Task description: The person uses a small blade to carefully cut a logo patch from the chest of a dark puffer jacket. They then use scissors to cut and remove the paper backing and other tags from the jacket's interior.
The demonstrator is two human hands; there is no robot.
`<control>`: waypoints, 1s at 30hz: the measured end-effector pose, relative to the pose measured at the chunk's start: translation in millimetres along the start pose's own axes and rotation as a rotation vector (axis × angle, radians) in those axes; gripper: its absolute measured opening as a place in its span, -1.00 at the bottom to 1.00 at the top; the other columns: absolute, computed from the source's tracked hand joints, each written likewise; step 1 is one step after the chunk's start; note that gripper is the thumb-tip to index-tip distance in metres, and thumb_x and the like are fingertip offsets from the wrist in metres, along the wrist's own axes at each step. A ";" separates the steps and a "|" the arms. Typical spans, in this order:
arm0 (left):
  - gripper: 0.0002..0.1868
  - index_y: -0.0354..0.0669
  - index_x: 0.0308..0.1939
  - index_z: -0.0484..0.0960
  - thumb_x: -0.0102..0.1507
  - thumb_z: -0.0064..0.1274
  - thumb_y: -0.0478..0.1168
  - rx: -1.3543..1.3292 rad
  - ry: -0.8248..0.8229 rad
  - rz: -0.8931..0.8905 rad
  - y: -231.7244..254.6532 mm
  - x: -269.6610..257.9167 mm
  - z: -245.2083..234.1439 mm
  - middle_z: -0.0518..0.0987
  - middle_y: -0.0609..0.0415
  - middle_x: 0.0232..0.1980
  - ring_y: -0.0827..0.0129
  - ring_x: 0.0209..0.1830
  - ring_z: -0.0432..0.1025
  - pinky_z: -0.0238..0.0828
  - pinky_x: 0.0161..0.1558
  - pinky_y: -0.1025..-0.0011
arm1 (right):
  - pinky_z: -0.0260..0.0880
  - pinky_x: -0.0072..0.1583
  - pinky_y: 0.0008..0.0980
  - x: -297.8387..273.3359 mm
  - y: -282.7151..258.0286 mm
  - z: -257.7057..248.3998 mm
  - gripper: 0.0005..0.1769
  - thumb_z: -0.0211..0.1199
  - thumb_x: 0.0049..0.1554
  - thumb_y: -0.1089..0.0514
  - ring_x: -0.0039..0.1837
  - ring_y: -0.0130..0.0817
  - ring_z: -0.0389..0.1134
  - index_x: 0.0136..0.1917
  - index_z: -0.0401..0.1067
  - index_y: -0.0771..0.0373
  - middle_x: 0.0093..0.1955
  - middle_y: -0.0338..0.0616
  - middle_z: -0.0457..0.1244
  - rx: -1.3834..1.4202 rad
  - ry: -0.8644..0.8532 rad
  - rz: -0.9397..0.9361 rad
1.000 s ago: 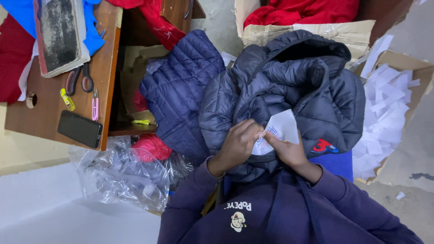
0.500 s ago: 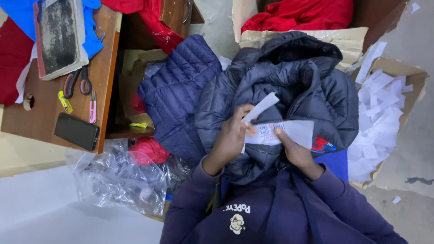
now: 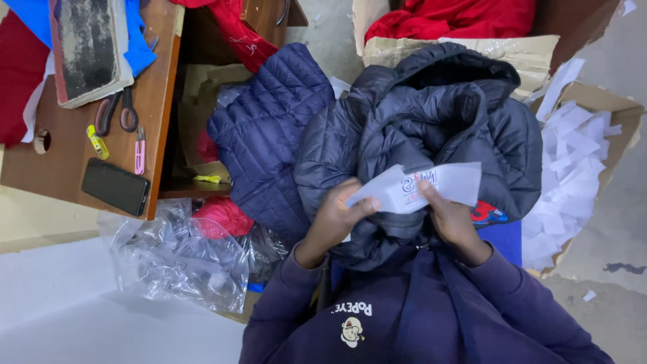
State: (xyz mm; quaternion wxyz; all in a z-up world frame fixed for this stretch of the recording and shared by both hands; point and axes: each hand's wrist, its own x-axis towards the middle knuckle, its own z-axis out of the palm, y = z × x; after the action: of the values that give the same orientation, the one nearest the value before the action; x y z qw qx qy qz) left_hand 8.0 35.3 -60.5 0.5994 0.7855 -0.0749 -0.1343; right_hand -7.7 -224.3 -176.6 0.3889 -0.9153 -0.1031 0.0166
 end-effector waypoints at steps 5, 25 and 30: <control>-0.69 -0.02 -0.16 0.73 0.21 0.36 0.06 0.036 -0.023 -0.156 36.9 -6.7 1.7 0.56 0.16 -0.38 0.45 -0.31 0.44 0.34 -0.24 0.46 | 0.48 0.14 0.01 -2.3 -50.3 -27.4 -0.62 0.48 0.14 0.19 0.14 -0.20 0.38 0.18 0.57 0.41 0.03 0.13 0.43 0.993 0.026 0.397; -0.58 -0.19 -0.32 0.62 0.49 -0.13 -0.01 -0.087 0.183 -0.036 -64.5 -17.9 20.3 0.57 0.11 -0.42 0.41 -0.35 0.46 0.39 -0.30 0.36 | 0.15 -0.69 -0.59 -21.6 -18.9 0.4 -0.56 0.40 0.26 0.01 -0.59 -0.39 0.27 0.19 0.44 0.43 -0.23 0.15 0.38 1.255 0.110 0.672; -0.75 -0.02 -0.41 0.73 0.29 0.34 -0.03 -0.092 0.270 -0.051 -5.1 -24.9 37.6 0.68 0.17 -0.54 0.44 -0.51 0.58 0.44 -0.41 0.53 | 0.38 0.24 0.14 -10.0 -59.1 -41.2 -0.46 0.62 0.05 0.13 0.19 -0.04 0.40 0.18 0.56 0.49 0.08 0.30 0.41 0.544 0.139 0.379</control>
State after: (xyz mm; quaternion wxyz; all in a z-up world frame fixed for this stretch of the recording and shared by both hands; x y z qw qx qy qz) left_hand -27.2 9.0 -71.6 0.6357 0.7699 0.0328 -0.0461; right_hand -23.3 -215.5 -106.1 0.6151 -0.7798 0.1039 0.0529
